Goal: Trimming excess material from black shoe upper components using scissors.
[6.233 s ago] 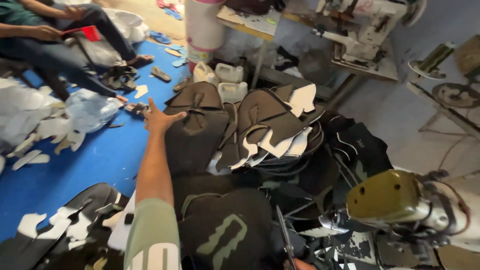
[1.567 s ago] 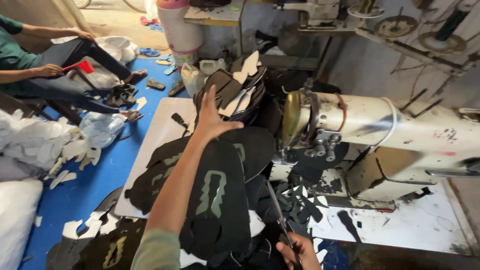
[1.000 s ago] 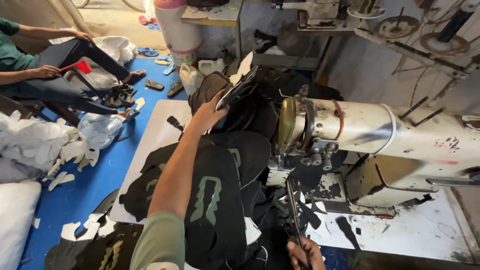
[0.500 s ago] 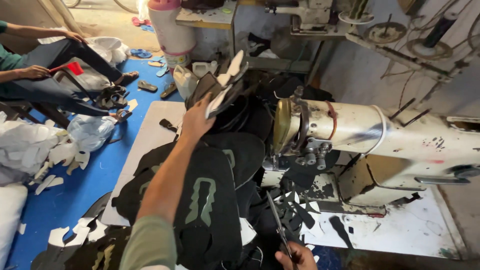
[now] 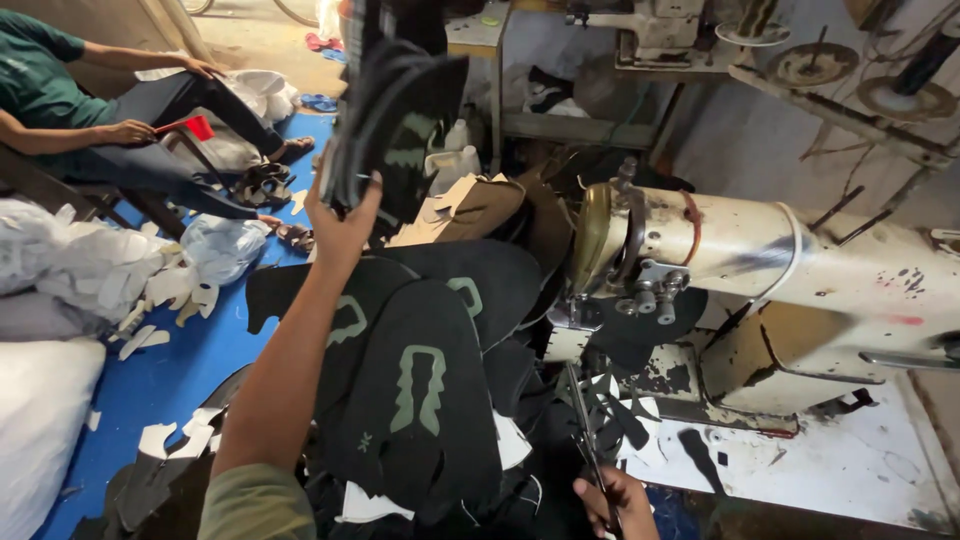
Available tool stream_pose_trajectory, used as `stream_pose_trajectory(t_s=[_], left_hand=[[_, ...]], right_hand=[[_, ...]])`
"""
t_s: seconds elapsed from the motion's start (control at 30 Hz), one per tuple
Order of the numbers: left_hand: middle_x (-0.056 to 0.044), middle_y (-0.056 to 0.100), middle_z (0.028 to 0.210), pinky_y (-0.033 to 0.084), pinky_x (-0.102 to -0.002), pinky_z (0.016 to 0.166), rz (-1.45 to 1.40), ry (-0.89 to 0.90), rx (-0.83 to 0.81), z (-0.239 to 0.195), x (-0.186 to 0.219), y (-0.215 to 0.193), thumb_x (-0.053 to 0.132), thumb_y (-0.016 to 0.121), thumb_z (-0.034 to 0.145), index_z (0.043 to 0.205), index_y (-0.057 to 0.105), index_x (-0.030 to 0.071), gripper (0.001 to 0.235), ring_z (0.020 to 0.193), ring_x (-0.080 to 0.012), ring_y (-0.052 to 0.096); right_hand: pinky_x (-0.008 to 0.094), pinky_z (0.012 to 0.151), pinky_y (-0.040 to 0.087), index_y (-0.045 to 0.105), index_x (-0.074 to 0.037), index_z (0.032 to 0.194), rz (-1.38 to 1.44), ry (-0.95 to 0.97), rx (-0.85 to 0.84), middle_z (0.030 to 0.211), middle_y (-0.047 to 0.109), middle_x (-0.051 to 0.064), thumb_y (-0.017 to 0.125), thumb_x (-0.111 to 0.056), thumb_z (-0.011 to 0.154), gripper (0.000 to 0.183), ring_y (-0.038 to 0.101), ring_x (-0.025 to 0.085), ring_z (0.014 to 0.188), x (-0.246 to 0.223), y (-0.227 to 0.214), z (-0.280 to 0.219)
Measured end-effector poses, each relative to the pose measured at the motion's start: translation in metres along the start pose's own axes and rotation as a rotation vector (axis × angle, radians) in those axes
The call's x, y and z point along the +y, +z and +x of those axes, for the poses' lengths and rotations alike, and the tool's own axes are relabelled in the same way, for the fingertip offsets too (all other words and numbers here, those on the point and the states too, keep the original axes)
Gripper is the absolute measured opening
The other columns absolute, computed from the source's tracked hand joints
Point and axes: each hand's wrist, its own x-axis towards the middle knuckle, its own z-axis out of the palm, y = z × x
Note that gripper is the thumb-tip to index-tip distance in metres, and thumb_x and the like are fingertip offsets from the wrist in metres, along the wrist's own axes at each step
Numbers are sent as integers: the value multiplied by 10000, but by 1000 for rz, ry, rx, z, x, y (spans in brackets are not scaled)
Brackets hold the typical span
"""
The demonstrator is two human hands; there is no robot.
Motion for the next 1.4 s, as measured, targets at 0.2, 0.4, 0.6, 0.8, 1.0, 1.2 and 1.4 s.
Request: stream_pose_trajectory(t_s=[0.2,0.4,0.6,0.8,1.0,1.2,1.4], left_hand=[[-119,600,1360,424,-344,1087,-250,-242,468,13,-58,-6,276,900,869,1379,433,-35,759,1236,-199,575],[-210,642,1319,535,-466,1098,-690,-486,449,19,18,-89,279,819,829,1278,645,-56,587,1192,-317,654],[-164,618,1380,508,-429,1133,-996,-304,67,-51,7,-220,179,682,895,1437,581,17,574,1252,-297,640],[-205,733,1092,579,-454,869,-826,-831,-74,-209,-84,-218,165,643,801,1276,634,-52,523,930,-329,728],[-156,690,1202,547,-426,893,-130,-1374,-287,-225,-40,-134,198,833,689,1431,483,21,839,1038,-273,685],[-210,666,1273,545,-404,907,-265,-1174,-186,-234,-12,-132,230,834,742,1447,504,-27,820,1110,-303,667],[-189,569,1389,507,-427,984,146,-1014,-127,-235,36,-109,379,769,831,1545,369,46,883,1246,-311,593]], right_hand=[[308,387,340,652,7,734,-60,-37,-48,472,535,64,785,-172,873,263,500,151,360,-2,2,-9],[299,387,316,651,-3,761,-4,-78,-92,469,522,57,779,-158,875,231,481,143,363,14,-7,-10],[304,388,310,667,2,812,15,-142,-76,480,541,56,739,-177,888,207,481,143,379,8,-16,-11],[304,402,315,673,19,819,69,-189,23,483,535,69,715,-202,890,237,464,150,386,2,-21,-9],[307,404,329,639,40,815,71,-214,101,493,518,63,713,-186,893,250,458,142,399,-22,-7,-29],[321,404,322,681,28,856,-26,-154,105,469,503,73,729,-182,872,216,447,147,386,-26,-1,-29],[304,413,366,663,19,823,-66,-192,30,511,531,33,761,-158,871,207,498,117,417,-24,-3,-43]])
